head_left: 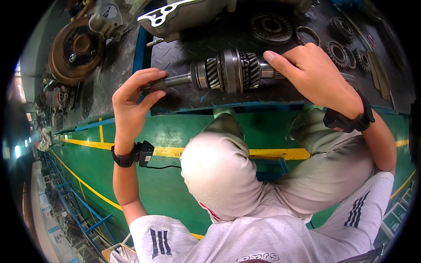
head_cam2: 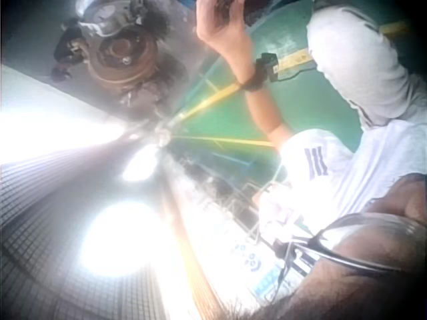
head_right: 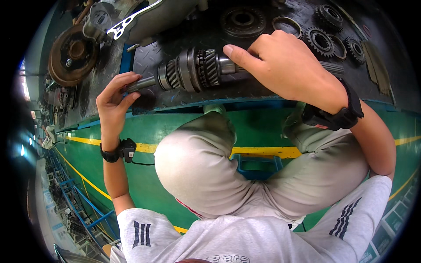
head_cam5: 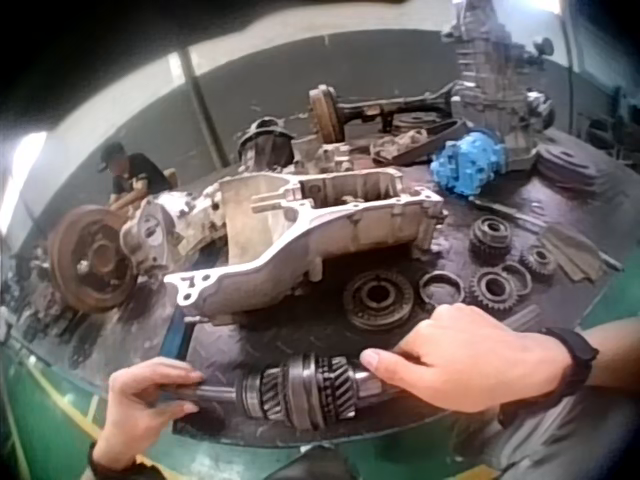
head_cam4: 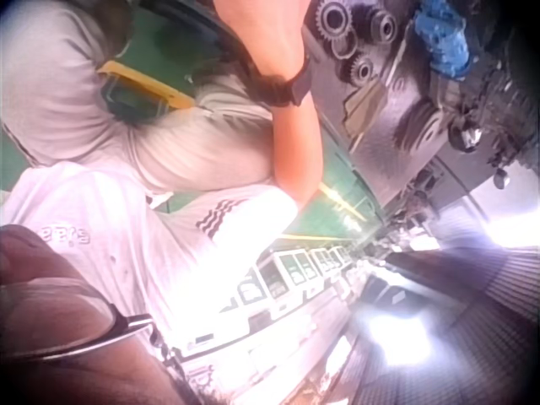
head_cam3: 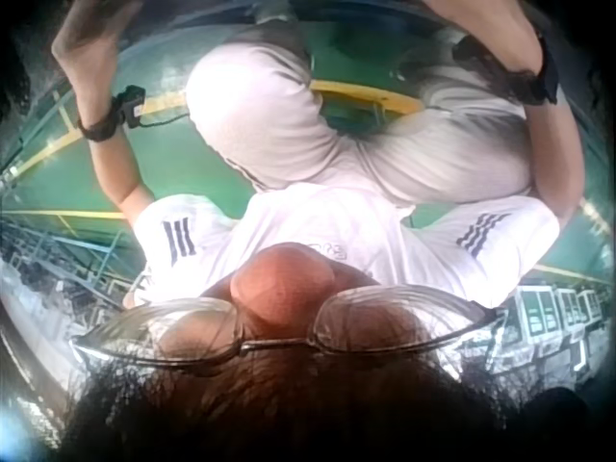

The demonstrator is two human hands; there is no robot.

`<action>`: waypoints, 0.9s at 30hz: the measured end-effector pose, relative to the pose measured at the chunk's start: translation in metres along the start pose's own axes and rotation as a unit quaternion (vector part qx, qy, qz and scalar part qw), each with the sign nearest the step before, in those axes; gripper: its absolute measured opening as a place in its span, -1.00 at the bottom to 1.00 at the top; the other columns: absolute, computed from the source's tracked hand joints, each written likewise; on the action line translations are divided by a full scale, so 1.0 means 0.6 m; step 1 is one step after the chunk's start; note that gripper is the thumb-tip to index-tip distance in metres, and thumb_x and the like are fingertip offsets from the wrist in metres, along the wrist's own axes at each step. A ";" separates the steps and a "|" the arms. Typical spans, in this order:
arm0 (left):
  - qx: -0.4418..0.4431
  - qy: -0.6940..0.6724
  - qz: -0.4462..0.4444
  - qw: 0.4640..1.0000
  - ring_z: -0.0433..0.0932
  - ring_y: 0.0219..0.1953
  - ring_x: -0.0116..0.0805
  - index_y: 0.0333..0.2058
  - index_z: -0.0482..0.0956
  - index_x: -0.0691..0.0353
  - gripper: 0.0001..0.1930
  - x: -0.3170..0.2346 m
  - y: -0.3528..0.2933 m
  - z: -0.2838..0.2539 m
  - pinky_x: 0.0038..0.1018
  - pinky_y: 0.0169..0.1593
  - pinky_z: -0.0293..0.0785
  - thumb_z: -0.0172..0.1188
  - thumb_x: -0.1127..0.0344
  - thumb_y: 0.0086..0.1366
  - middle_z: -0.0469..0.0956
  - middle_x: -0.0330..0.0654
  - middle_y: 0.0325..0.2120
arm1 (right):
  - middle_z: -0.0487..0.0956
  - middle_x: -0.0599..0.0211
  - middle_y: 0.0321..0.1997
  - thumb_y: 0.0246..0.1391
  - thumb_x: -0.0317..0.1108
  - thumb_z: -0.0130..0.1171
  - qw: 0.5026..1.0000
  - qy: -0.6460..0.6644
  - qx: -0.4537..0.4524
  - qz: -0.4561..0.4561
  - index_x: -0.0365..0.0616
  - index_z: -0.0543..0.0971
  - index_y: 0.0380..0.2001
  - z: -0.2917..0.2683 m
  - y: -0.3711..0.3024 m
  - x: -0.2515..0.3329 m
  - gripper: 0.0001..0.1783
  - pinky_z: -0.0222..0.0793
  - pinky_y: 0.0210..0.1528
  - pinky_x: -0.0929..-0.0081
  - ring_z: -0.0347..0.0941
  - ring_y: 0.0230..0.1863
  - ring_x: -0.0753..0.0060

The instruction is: The person removes gears and synchronization components from a transmission shaft by hand and places them on a metal workbench.

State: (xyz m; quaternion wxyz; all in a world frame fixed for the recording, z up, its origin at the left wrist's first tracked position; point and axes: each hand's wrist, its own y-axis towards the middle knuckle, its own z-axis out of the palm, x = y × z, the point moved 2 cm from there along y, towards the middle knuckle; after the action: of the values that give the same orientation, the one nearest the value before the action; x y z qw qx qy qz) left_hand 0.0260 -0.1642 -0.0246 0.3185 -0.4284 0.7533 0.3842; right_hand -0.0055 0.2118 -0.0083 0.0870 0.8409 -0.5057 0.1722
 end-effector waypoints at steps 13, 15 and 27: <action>-0.055 -0.049 0.033 0.997 0.66 0.05 -0.29 -0.01 0.66 0.44 -0.56 -0.033 -0.007 -0.009 -0.42 0.12 0.65 0.38 0.83 0.11 0.64 -0.07 0.01 | 0.37 -0.19 -0.71 0.49 0.17 0.04 0.993 0.117 -0.014 0.033 -0.43 0.54 -0.65 -0.008 -0.017 0.007 -0.17 0.31 -0.47 0.03 0.27 -0.67 -0.19; -0.078 0.009 0.096 0.992 0.67 0.04 -0.30 0.01 0.68 0.38 -0.54 -0.088 -0.004 -0.044 -0.44 0.11 0.64 0.45 0.77 0.10 0.67 -0.03 0.01 | 0.36 -0.08 -0.74 0.50 0.19 0.01 0.987 0.160 -0.021 0.024 -0.42 0.53 -0.67 -0.023 -0.025 0.021 -0.14 0.28 -0.49 0.10 0.23 -0.69 -0.06; -0.120 -0.214 0.219 0.944 0.63 0.24 -0.16 0.37 0.40 0.42 -0.40 -0.456 0.129 0.048 -0.31 0.29 0.57 0.26 0.12 0.56 0.59 0.06 0.25 | 0.24 0.51 -0.64 0.48 0.47 -0.43 0.657 0.712 0.242 -0.049 -0.13 0.47 -0.38 -0.041 -0.124 0.082 -0.13 -0.08 -0.66 0.53 0.02 -0.70 0.59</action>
State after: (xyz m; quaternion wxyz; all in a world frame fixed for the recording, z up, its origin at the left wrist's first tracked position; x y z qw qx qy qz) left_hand 0.0794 -0.0040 0.2062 0.3264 -0.1959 0.6910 0.6145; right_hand 0.0760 0.2145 0.0353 0.2220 0.4752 -0.1875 0.8305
